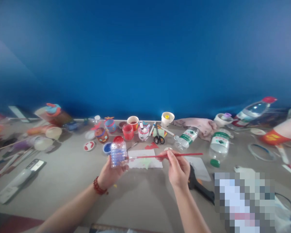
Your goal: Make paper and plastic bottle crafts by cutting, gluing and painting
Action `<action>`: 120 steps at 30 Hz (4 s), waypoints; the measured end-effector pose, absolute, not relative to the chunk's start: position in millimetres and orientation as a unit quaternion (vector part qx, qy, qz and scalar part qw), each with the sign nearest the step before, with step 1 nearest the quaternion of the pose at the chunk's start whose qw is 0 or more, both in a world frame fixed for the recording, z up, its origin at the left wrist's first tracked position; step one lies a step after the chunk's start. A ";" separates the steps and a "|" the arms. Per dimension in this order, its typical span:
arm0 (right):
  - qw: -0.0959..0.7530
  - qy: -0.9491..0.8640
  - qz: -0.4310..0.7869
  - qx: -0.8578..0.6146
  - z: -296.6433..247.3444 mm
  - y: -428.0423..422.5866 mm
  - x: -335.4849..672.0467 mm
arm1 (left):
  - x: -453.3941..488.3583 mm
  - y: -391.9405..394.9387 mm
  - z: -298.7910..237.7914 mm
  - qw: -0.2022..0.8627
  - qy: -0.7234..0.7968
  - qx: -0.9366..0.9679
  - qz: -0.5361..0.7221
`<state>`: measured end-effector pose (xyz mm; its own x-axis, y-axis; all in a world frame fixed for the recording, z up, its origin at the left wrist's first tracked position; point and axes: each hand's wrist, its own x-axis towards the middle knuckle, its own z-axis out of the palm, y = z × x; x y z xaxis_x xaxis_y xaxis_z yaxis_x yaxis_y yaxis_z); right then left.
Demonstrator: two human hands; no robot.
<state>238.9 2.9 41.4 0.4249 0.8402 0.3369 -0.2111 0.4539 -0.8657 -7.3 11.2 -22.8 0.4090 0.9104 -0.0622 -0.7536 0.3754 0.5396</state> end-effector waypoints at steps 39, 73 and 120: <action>0.767 -0.375 0.355 -0.382 40.2 10.8 237.9 | -7.2 11.6 -21.2 0.815 0.171 0.221 0.508; 0.743 -0.403 0.384 -0.371 49.3 1.1 227.2 | -7.2 10.4 -24.8 0.807 0.168 0.219 0.522; 0.679 -0.584 0.235 -0.378 54.9 -19.8 236.4 | -5.4 13.2 -27.7 0.758 0.215 0.240 0.567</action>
<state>236.4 -19.8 54.9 0.2070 0.7600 0.6161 0.1227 0.6046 -0.7870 -5.4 13.2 -27.7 0.2646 0.9629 -0.0536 -0.7562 0.2416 0.6081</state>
